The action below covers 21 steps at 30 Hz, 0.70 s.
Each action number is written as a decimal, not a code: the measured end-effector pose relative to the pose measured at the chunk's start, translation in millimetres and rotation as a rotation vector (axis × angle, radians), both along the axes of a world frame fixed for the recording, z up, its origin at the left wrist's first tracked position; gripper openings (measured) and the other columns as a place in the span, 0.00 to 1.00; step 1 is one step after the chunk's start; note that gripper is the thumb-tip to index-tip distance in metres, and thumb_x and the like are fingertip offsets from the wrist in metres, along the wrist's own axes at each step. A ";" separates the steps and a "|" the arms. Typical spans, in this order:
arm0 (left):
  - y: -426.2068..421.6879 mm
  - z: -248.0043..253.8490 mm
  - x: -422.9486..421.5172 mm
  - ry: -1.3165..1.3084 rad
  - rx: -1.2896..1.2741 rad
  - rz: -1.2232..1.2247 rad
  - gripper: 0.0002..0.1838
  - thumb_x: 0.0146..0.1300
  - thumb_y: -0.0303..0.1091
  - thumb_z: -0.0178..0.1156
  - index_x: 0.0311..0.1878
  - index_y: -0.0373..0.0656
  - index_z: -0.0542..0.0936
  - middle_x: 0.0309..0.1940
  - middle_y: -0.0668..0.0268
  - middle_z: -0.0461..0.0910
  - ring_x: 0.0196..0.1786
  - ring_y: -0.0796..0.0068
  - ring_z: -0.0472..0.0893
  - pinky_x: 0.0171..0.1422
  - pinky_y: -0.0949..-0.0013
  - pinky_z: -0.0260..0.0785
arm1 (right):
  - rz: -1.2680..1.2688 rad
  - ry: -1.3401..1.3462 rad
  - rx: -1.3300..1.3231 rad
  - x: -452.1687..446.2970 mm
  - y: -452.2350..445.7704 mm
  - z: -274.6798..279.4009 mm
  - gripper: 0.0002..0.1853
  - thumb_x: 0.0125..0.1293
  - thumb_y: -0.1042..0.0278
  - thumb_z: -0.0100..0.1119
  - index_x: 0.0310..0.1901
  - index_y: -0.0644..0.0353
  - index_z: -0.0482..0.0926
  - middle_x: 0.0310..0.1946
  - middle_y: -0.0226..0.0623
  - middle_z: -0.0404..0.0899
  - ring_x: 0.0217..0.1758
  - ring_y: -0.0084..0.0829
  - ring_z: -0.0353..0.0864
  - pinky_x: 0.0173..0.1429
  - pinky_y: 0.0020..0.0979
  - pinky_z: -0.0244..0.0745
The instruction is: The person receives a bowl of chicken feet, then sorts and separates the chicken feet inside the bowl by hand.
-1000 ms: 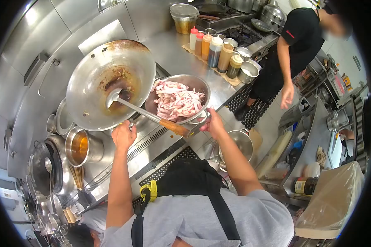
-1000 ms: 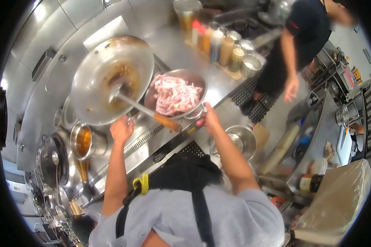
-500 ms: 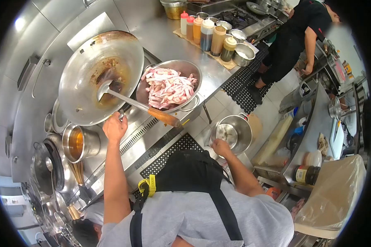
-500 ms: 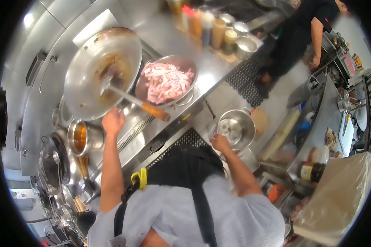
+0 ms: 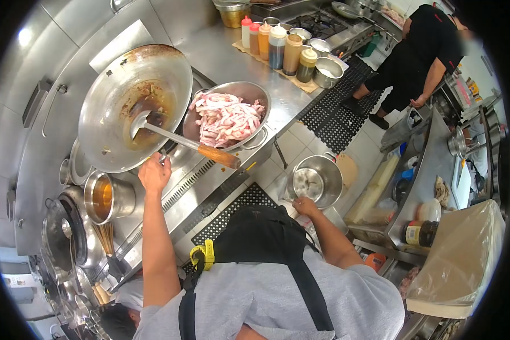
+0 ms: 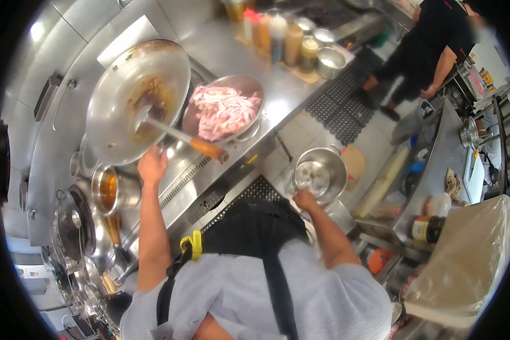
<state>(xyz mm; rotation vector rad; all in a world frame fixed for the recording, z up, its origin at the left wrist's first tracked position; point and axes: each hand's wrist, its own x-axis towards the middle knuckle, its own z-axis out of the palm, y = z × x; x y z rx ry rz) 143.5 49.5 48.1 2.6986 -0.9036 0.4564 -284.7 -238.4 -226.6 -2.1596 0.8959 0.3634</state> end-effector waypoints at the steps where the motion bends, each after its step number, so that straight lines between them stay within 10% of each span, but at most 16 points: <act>1: 0.1 -0.6 0.0 -0.007 -0.008 -0.006 0.13 0.60 0.43 0.66 0.39 0.43 0.83 0.28 0.55 0.86 0.36 0.48 0.86 0.44 0.49 0.76 | 0.053 0.086 0.043 -4.0 -1.9 -5.5 0.22 0.63 0.53 0.64 0.49 0.64 0.86 0.43 0.54 0.87 0.38 0.46 0.89 0.47 0.42 0.82; 7: -0.8 0.8 0.4 0.000 0.010 -0.005 0.14 0.60 0.44 0.66 0.39 0.43 0.83 0.28 0.56 0.86 0.36 0.49 0.86 0.44 0.50 0.76 | 0.119 0.182 0.262 -71.5 -5.2 -105.6 0.17 0.69 0.65 0.58 0.55 0.61 0.85 0.37 0.48 0.88 0.22 0.35 0.85 0.21 0.38 0.78; 11: 1.5 -2.0 2.2 -0.007 0.028 -0.016 0.14 0.61 0.44 0.66 0.40 0.43 0.83 0.27 0.56 0.86 0.36 0.49 0.86 0.44 0.51 0.76 | -0.453 0.129 0.502 -92.7 11.0 -89.1 0.19 0.71 0.71 0.52 0.60 0.61 0.82 0.36 0.47 0.87 0.23 0.36 0.85 0.19 0.38 0.76; 16: 1.2 -1.2 2.1 -0.019 0.030 -0.020 0.15 0.61 0.44 0.66 0.41 0.42 0.83 0.27 0.56 0.86 0.36 0.49 0.86 0.44 0.50 0.76 | 0.173 0.089 -0.014 -106.6 6.2 -116.5 0.16 0.71 0.69 0.53 0.53 0.62 0.84 0.33 0.49 0.86 0.21 0.36 0.84 0.19 0.38 0.76; 21: 0.8 -0.8 1.5 -0.009 0.022 -0.019 0.15 0.61 0.45 0.66 0.41 0.43 0.84 0.28 0.57 0.86 0.36 0.49 0.86 0.45 0.50 0.76 | -0.107 0.062 0.083 -95.1 5.8 -113.1 0.12 0.70 0.63 0.58 0.41 0.63 0.85 0.21 0.42 0.82 0.15 0.32 0.78 0.17 0.36 0.71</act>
